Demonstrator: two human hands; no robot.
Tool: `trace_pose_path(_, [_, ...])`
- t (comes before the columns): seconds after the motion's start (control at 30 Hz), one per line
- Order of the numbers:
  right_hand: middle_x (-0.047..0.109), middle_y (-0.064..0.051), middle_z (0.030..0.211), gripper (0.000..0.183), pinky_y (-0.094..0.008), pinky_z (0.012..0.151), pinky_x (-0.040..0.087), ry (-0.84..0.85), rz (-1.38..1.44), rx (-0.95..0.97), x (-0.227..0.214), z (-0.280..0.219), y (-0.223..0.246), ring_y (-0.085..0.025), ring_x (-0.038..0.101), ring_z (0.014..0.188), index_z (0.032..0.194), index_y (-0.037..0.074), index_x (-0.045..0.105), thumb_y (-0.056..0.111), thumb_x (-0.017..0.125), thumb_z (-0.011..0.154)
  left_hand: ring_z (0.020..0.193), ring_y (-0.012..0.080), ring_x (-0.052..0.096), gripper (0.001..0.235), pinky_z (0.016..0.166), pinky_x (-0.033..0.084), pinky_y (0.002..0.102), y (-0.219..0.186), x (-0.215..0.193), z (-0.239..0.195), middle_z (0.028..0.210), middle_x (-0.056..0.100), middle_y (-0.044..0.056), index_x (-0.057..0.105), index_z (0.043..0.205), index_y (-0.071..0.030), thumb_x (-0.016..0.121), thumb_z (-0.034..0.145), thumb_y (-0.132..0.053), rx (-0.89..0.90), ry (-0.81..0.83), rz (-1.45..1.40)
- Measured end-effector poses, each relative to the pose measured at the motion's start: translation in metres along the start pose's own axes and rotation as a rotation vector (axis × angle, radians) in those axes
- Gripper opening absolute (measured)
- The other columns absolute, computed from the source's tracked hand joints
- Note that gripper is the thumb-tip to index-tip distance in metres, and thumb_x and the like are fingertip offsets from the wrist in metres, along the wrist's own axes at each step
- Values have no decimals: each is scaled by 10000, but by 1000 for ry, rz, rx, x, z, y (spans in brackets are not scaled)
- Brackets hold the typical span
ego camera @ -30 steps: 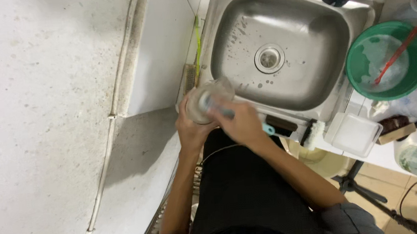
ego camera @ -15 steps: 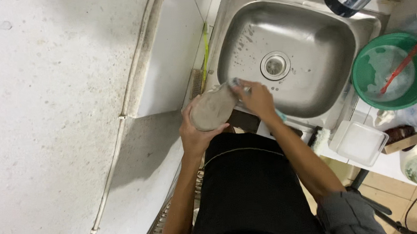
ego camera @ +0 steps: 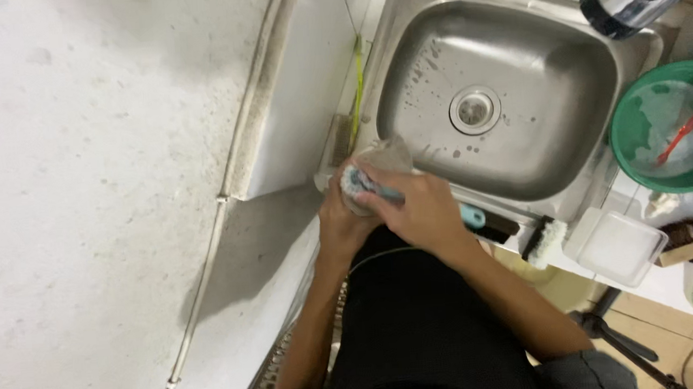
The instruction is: The person scrubs a cylindrical container with a brush and rinses it under running water in a kitchen sink. The person repeatedly scrubs the container's exterior and interior, rinses it, and continues scrubbing until the end of the clip.
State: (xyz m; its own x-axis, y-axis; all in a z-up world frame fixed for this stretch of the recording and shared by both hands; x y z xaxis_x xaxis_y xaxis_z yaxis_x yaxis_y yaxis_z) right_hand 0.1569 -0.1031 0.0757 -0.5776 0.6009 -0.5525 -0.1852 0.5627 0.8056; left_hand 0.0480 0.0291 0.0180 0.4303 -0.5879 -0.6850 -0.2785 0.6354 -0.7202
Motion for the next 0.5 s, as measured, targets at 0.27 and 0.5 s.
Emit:
trace_pose_path(0.27, [868, -107, 889, 401, -456, 663, 656, -99, -227, -498, 13, -18, 48, -345, 819, 739, 1238, 254, 891, 567, 774, 1015, 1350, 441, 698, 1268, 1193, 574, 559, 1, -5, -1, 1520, 675, 201, 469, 1628, -104, 1086, 607, -536, -137, 82, -181])
trace_pose_path(0.5, [846, -192, 1015, 440, -638, 816, 631, -171, -204, -116, -2, 26, -23, -490, 792, 952, 1306, 245, 851, 573, 696, 1057, 1367, 427, 690, 1288, 1168, 579, 539, 24, -6, 2, 1557, 653, 184, 479, 1606, -108, 1103, 585, -585, -97, 41, -116])
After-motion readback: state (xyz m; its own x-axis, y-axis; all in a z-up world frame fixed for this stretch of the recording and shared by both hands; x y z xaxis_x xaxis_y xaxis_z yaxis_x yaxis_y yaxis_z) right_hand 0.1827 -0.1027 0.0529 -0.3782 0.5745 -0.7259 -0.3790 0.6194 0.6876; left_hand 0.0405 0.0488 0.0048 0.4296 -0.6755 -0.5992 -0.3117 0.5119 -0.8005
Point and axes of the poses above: each hand's wrist, its own z-axis towards the middle knuckle, its own x-axis out of the palm, y = z × x, the point moved 9 cm from there along z, towards the middle knuckle
